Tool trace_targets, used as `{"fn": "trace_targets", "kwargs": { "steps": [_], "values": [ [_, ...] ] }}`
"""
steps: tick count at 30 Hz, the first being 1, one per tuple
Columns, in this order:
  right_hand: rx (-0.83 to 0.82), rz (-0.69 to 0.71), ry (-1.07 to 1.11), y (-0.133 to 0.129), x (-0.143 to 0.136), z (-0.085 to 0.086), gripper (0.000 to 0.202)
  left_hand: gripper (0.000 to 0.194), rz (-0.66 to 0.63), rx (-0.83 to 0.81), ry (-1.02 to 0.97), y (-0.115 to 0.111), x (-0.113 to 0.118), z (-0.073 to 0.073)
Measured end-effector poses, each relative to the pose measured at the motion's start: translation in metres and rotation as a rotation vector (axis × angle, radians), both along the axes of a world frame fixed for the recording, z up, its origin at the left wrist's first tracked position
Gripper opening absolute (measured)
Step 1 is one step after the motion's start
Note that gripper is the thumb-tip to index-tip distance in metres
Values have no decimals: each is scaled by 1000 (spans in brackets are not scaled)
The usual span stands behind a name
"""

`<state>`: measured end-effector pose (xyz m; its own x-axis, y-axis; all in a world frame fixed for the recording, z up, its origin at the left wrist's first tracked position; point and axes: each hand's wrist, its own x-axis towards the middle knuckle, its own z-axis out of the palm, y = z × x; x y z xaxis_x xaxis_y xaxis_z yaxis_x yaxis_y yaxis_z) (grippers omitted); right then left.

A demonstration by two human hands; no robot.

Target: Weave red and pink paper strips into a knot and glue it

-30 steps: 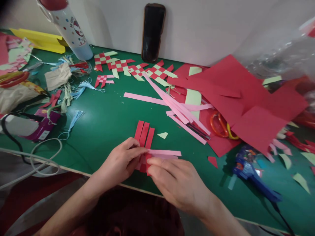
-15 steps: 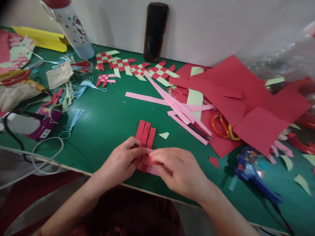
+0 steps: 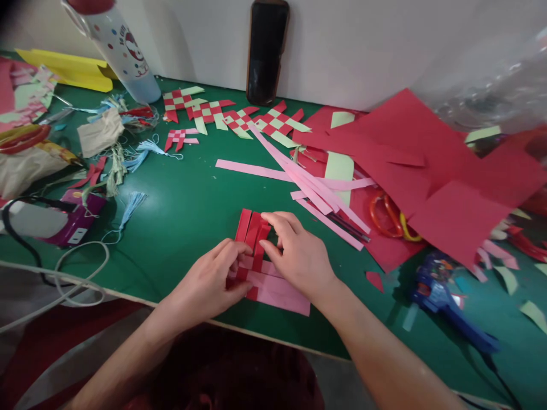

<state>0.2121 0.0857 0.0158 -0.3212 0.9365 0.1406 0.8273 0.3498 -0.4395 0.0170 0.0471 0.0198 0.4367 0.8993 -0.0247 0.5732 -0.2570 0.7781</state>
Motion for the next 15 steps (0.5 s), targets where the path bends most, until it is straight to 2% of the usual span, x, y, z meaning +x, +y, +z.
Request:
{"fn": "trace_targets", "kwargs": {
  "steps": [5, 10, 15],
  "values": [
    [4, -40, -9, 0, -3, -4, 32, 43, -41, 39, 48, -3, -1, 2],
    [40, -43, 19, -1, -2, -9, 30, 61, -146, 92, 143, -8, -2, 4],
    [34, -43, 59, 1, 1, -12, 30, 44, -144, 132, 165, -10, 0, 2]
  ]
}}
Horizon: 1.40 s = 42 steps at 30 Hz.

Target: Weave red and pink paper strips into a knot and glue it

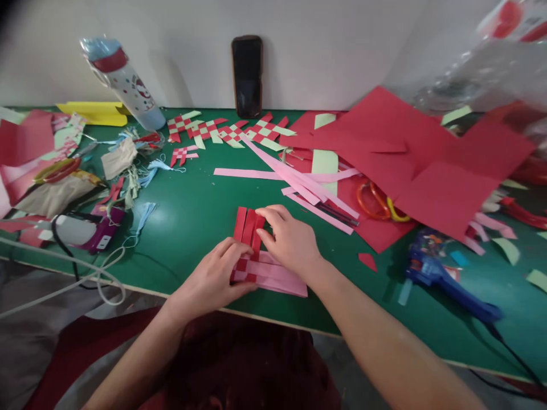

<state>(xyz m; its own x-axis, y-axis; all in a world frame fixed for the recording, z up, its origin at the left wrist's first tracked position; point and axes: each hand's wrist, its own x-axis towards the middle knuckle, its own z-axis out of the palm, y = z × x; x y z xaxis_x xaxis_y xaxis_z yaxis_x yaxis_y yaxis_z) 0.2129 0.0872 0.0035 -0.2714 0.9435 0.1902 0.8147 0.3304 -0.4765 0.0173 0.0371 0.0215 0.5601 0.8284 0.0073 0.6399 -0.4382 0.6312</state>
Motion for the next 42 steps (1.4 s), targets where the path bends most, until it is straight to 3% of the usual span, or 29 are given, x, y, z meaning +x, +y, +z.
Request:
{"fn": "trace_targets", "kwargs": {
  "steps": [5, 8, 10, 12, 15, 19, 24, 28, 31, 34, 42],
  "values": [
    [147, 49, 230, -2, 18, 12, 26, 42, 15, 24, -7, 0, 2, 0],
    [301, 80, 148, -25, 26, 26, 24, 45, 32, 27, -12, -1, 2, -1],
    [337, 181, 21, -48, 26, 30, 25, 46, 30, 40, -10, -1, 2, -2],
    [334, 288, -115, -71, 23, 25, 28, 41, 13, 76, 5, -1, 3, -5],
    [290, 316, -246, -92, 20, 9, 34, 28, 9, 129, 31, -3, 5, -7],
    [262, 314, -239, -95, 23, -7, 37, 26, -4, 172, -1, -4, 2, -4],
    [260, 319, -206, -92, 26, -7, 37, 12, 97, 357, -33, -11, -16, 7],
    [281, 298, -213, -94, 24, -6, 36, 23, -12, 437, 104, -31, -27, 3],
    [288, 298, -234, -95, 24, -7, 37, 48, -96, 434, 223, -46, -29, -8],
    [283, 279, -247, -95, 24, -7, 38, 61, -104, 433, 301, -53, -28, -17],
    [319, 299, -276, -101, 12, 2, 33, 65, -53, 487, 283, -55, -26, -24]
  ]
}}
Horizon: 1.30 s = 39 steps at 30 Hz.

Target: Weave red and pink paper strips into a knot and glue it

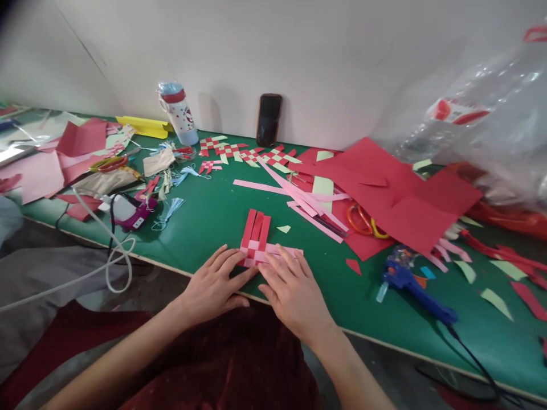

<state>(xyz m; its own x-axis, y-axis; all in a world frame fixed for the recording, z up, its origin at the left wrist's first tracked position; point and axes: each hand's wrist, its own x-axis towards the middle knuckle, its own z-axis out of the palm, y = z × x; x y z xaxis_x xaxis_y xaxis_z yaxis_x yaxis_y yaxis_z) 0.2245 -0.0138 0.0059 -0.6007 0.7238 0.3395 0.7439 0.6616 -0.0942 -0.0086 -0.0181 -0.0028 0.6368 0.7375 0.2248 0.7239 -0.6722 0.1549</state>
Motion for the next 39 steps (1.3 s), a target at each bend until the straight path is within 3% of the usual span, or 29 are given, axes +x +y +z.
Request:
{"fn": "trace_targets", "kwargs": {
  "steps": [10, 25, 33, 39],
  "values": [
    [18, -86, 63, 17, -15, -3, 22, 70, -15, -5, -29, 0, -3, 0],
    [-24, -115, 82, 21, -16, -1, 23, 72, -31, -35, -92, 1, -5, -4],
    [-24, -47, 110, 52, -9, 16, 30, 73, -9, -36, -121, 1, -3, -1],
    [-73, -88, 107, 67, -9, 18, 28, 69, 13, -44, -115, 4, 0, 5]
  ]
}}
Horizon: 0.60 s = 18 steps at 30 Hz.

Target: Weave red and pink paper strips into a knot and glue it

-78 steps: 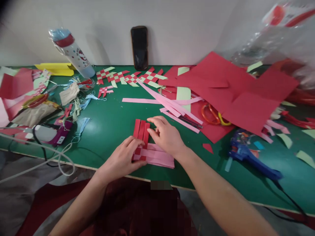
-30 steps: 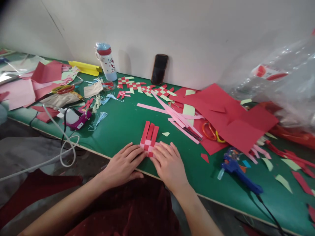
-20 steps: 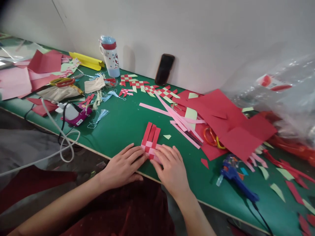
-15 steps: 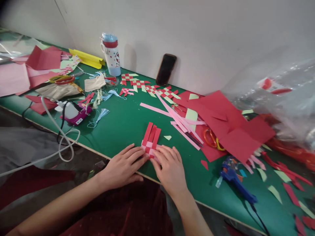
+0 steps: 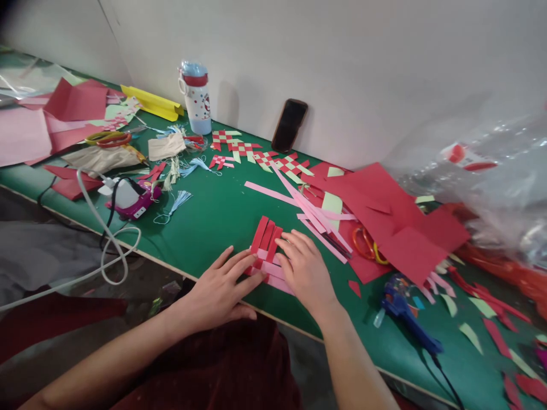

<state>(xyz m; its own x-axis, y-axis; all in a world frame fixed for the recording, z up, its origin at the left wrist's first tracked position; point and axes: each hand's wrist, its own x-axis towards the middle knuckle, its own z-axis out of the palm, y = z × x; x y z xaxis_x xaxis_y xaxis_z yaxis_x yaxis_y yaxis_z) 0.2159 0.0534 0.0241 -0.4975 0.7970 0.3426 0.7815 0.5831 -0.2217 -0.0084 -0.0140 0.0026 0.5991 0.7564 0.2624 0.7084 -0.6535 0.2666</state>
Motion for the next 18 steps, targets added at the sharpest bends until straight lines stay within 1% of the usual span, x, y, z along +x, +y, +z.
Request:
{"fn": "trace_targets", "kwargs": {
  "steps": [3, 8, 12, 18],
  "values": [
    [-46, -89, 19, -5, 7, -5, 27, 71, -2, 10, 30, 2, 1, 0],
    [-67, -241, 23, -15, 23, -13, 31, 70, -21, 36, 82, 3, 0, -6],
    [-103, -300, 7, -19, 24, -16, 32, 69, -17, 43, 100, 2, 0, -11],
    [-132, -330, 10, -19, 21, -16, 32, 69, -8, 47, 109, 1, 0, -11]
  ]
}}
